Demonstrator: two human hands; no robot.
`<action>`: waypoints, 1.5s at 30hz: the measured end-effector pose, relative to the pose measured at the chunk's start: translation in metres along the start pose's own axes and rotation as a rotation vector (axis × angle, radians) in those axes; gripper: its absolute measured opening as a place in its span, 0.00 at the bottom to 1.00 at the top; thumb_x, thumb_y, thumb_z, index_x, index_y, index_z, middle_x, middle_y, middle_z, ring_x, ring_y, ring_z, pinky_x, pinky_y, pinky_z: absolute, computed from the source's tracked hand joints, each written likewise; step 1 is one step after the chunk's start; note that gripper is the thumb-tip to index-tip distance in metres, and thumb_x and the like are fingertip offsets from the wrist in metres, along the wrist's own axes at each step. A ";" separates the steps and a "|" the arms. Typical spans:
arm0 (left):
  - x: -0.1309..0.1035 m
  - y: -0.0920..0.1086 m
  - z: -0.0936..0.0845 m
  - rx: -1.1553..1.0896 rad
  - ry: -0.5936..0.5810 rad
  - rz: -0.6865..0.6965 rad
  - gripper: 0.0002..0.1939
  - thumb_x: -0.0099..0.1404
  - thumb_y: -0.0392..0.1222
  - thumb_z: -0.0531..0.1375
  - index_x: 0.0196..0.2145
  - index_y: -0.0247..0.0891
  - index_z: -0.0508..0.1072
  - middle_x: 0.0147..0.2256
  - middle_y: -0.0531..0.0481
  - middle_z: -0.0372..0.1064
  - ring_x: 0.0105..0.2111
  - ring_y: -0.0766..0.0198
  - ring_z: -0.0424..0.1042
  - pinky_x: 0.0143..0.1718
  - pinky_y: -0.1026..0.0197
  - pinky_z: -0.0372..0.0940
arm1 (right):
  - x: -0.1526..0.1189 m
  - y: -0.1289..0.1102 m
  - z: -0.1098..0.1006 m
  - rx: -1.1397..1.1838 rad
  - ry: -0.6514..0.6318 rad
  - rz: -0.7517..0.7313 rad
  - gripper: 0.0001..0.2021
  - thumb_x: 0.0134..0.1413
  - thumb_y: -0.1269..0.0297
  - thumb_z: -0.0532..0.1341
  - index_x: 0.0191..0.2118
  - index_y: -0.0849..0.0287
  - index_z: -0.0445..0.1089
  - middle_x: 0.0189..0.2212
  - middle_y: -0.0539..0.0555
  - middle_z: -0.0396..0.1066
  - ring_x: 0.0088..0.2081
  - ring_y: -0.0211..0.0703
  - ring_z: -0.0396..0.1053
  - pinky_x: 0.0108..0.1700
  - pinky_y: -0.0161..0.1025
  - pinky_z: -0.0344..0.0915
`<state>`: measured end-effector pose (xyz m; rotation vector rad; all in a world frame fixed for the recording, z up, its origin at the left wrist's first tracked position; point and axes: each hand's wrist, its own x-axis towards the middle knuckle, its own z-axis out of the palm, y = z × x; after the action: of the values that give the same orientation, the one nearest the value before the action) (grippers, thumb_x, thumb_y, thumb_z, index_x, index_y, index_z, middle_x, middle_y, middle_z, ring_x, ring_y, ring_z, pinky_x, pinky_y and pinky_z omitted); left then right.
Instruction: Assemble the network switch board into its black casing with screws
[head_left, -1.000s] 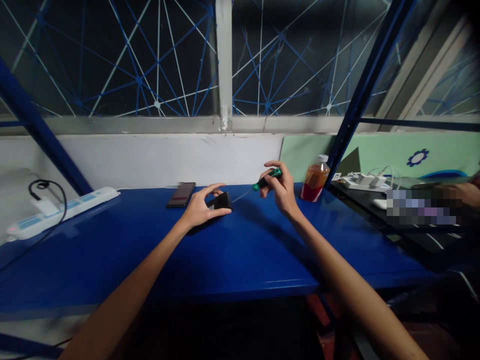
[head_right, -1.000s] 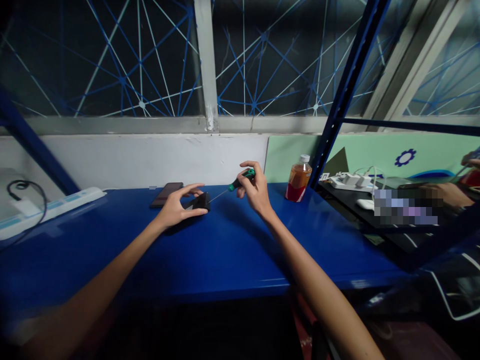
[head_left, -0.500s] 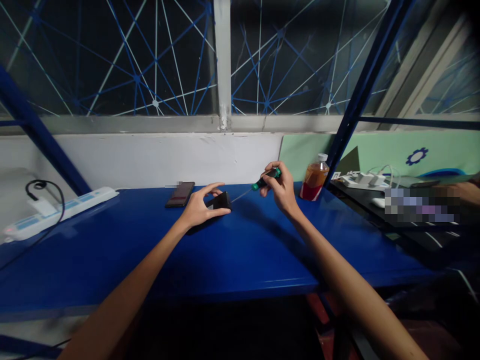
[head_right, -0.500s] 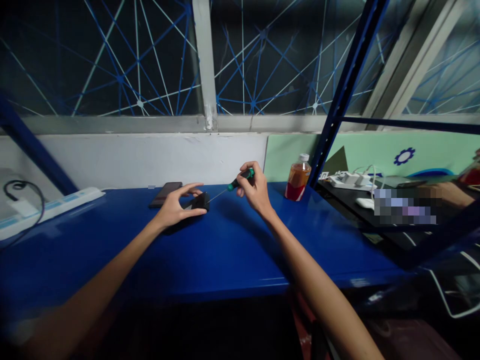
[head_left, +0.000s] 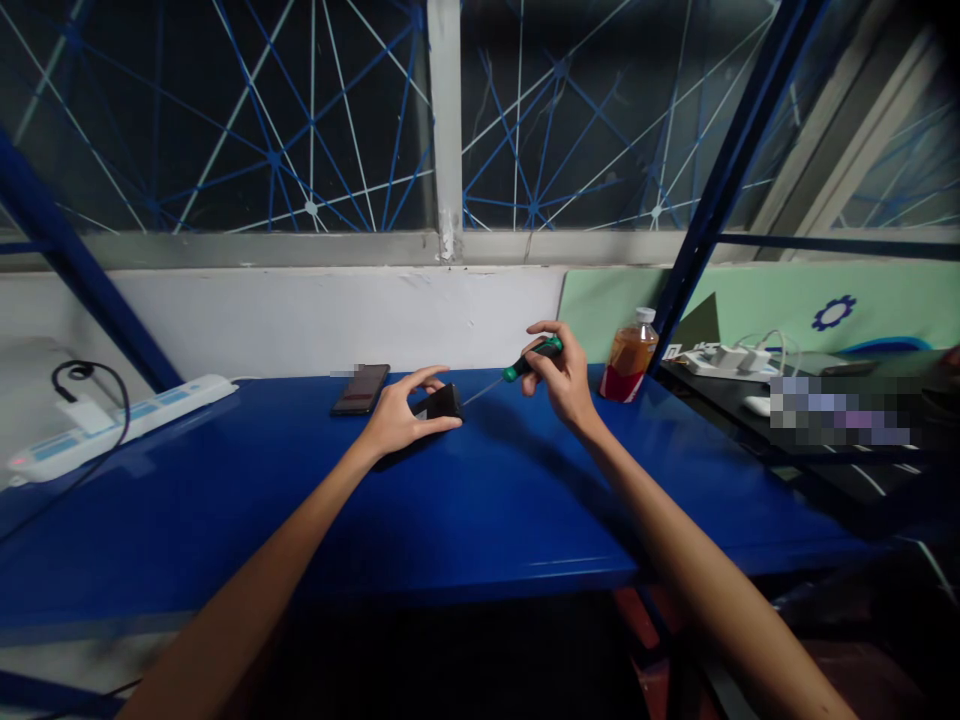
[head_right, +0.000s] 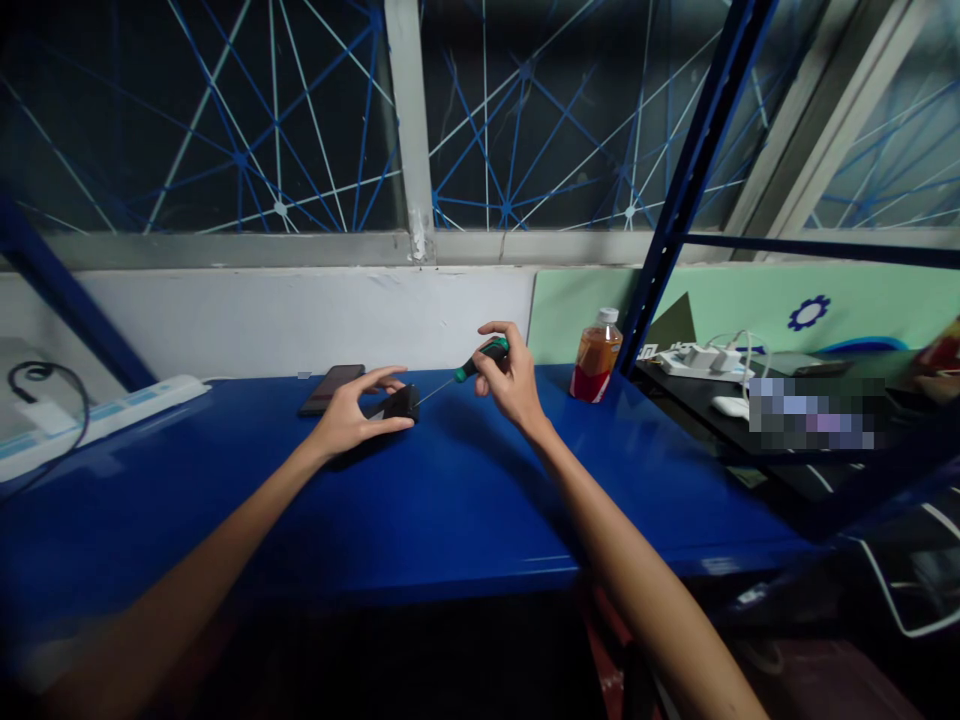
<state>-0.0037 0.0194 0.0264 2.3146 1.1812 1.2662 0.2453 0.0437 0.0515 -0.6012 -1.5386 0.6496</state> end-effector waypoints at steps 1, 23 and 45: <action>0.000 0.000 0.000 -0.004 0.000 0.001 0.34 0.51 0.50 0.69 0.54 0.43 0.67 0.42 0.46 0.72 0.43 0.55 0.71 0.48 0.50 0.64 | 0.000 0.000 0.000 -0.009 0.011 0.002 0.14 0.55 0.59 0.60 0.45 0.55 0.61 0.18 0.42 0.65 0.14 0.33 0.64 0.18 0.32 0.61; 0.000 0.005 -0.001 0.005 -0.012 -0.025 0.34 0.51 0.50 0.69 0.54 0.43 0.67 0.43 0.45 0.72 0.44 0.54 0.71 0.49 0.50 0.64 | -0.002 -0.005 0.004 -0.162 0.124 -0.013 0.12 0.54 0.55 0.62 0.38 0.56 0.64 0.13 0.41 0.59 0.11 0.31 0.58 0.14 0.31 0.55; 0.000 0.004 0.000 0.000 -0.004 -0.032 0.33 0.50 0.51 0.69 0.53 0.41 0.68 0.43 0.45 0.72 0.43 0.54 0.71 0.48 0.50 0.64 | 0.000 0.001 0.001 -0.021 0.032 -0.008 0.12 0.54 0.56 0.61 0.41 0.55 0.63 0.20 0.44 0.67 0.17 0.35 0.67 0.19 0.33 0.63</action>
<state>-0.0013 0.0171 0.0282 2.2875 1.2130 1.2504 0.2445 0.0443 0.0510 -0.6187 -1.5187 0.6153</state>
